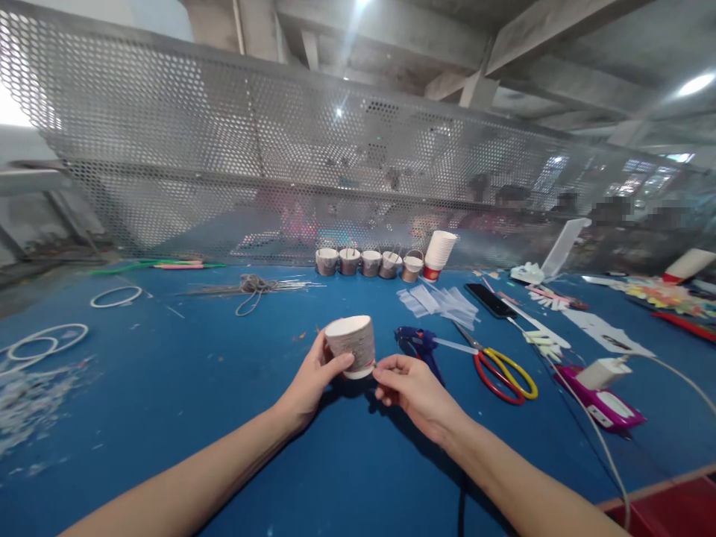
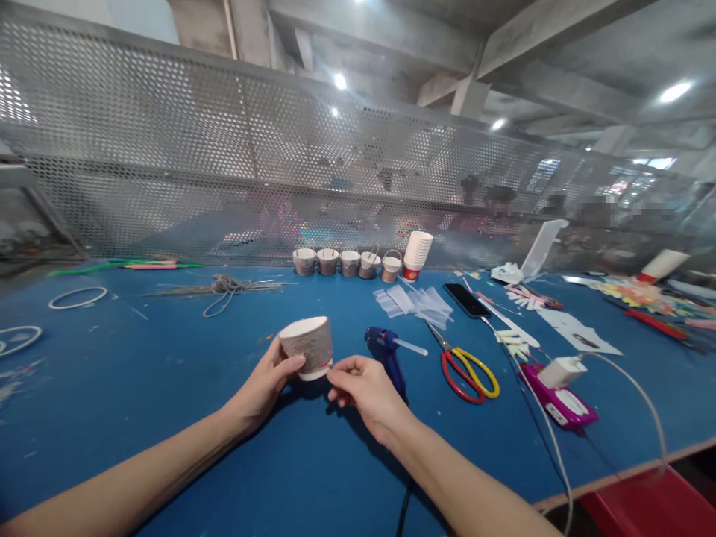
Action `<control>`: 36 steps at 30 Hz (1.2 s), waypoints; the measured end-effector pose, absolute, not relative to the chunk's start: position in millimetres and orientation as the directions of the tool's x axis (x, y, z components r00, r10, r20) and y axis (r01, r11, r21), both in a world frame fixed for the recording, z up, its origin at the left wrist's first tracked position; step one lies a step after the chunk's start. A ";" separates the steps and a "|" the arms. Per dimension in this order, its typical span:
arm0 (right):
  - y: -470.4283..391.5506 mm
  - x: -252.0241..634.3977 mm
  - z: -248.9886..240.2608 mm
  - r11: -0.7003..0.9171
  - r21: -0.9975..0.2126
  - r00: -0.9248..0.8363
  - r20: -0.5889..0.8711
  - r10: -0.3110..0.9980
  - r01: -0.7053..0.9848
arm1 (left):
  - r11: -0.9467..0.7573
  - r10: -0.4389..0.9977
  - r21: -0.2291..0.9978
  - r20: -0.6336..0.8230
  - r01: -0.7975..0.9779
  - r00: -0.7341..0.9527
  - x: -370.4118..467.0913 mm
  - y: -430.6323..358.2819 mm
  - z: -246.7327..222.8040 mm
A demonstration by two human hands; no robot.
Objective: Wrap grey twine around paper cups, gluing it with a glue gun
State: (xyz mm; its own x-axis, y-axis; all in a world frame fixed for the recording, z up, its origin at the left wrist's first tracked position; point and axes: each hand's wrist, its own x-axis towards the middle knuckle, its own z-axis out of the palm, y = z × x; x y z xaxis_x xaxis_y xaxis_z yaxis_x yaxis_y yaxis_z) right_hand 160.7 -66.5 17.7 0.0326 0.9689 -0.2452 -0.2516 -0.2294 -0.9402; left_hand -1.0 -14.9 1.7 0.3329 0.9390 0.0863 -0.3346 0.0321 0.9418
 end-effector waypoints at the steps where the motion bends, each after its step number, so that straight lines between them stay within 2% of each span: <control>1: -67.3 161.6 17.9 -0.227 -0.939 0.026 -0.242 0.970 -0.256 | 0.034 0.938 0.940 0.087 -0.341 0.335 -0.6 -14.3 1.5; 9: -69.2 163.2 20.6 -0.257 -0.870 -0.064 -0.254 0.965 -0.420 | 0.048 0.933 0.931 0.088 -0.362 0.350 0.8 -15.3 0.2; 12: -69.8 164.5 21.7 -0.271 -0.879 -0.098 -0.253 0.962 -0.392 | 0.053 0.933 0.932 0.081 -0.357 0.351 0.6 -16.4 1.4; 15: -71.5 166.2 23.3 -0.214 -0.942 -0.033 -0.213 0.976 -0.258 | 0.042 0.935 0.937 0.086 -0.347 0.345 0.8 -16.3 2.7; 18: -73.8 167.2 24.3 -0.055 -0.998 0.089 -0.052 0.995 0.034 | 0.037 0.934 0.944 0.084 -0.328 0.348 1.1 -15.6 2.5; 21: -76.4 167.4 23.6 0.104 -0.940 0.120 0.150 0.981 0.325 | 0.050 0.930 0.949 0.069 -0.311 0.362 1.3 -15.2 1.3; 23: -77.9 167.5 22.4 0.183 -0.882 0.105 0.251 0.962 0.434 | 0.052 0.931 0.952 0.064 -0.303 0.360 1.5 -15.0 0.9; 28: -80.0 167.6 20.2 0.266 -0.798 0.060 0.352 0.934 0.540 | 0.045 0.925 0.956 0.069 -0.289 0.373 2.3 -14.9 3.3; 36: -81.7 164.8 20.0 0.341 -0.776 0.059 0.435 0.898 0.531 | 0.036 0.923 0.973 0.056 -0.229 0.381 3.9 -15.4 5.5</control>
State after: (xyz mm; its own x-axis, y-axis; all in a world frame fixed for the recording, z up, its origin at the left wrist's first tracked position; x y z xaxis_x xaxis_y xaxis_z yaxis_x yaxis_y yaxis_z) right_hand 164.8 -81.7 20.0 0.0590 0.8984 0.4351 0.5312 0.3408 -0.7757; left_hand 3.9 -15.4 5.5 0.3812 0.9228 0.0559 -0.2292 0.0358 0.9727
